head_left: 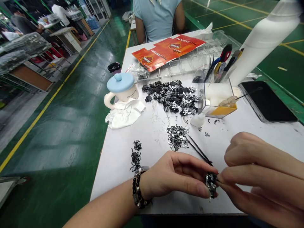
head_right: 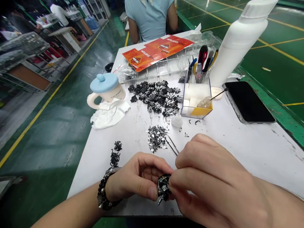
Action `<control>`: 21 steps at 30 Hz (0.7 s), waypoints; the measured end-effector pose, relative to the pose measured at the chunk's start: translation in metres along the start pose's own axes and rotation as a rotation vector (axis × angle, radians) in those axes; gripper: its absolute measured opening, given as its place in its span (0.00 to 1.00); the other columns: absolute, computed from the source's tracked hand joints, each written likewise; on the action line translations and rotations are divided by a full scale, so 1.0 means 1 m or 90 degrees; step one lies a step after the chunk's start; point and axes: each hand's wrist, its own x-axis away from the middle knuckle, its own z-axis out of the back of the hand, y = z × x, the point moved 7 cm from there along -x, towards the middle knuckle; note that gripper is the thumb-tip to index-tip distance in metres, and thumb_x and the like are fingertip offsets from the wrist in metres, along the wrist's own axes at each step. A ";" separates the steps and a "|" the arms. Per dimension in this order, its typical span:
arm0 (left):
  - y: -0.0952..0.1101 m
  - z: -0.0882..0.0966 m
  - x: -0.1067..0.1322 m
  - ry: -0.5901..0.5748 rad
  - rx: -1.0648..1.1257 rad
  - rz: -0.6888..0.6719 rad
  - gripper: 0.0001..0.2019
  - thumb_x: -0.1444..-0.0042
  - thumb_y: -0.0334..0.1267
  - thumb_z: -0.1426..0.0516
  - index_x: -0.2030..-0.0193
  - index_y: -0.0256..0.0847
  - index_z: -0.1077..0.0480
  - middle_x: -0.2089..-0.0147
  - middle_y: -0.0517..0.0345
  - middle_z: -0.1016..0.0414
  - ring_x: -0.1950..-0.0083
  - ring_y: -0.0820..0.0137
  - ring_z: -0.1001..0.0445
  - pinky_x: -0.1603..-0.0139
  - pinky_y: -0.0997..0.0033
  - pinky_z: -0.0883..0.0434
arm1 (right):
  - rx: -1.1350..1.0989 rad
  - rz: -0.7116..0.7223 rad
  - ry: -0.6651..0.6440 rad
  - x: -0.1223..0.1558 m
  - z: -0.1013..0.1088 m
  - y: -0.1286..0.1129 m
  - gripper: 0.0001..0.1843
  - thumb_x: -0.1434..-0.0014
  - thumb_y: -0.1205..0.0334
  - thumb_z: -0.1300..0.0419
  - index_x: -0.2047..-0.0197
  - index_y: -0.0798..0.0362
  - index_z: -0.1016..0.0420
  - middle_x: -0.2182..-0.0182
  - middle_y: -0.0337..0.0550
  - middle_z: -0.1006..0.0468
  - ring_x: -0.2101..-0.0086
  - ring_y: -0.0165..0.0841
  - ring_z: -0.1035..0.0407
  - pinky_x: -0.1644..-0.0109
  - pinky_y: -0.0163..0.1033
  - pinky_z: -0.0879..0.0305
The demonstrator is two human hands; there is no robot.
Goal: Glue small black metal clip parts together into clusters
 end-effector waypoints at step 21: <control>0.007 -0.004 0.003 -0.033 -0.051 -0.089 0.20 0.60 0.32 0.30 0.56 0.41 0.22 0.58 0.52 0.23 0.57 0.68 0.24 0.52 0.67 0.27 | -0.019 -0.093 0.167 0.017 -0.008 -0.007 0.14 0.45 0.73 0.42 0.56 0.50 0.31 0.70 0.40 0.33 0.70 0.34 0.39 0.66 0.47 0.41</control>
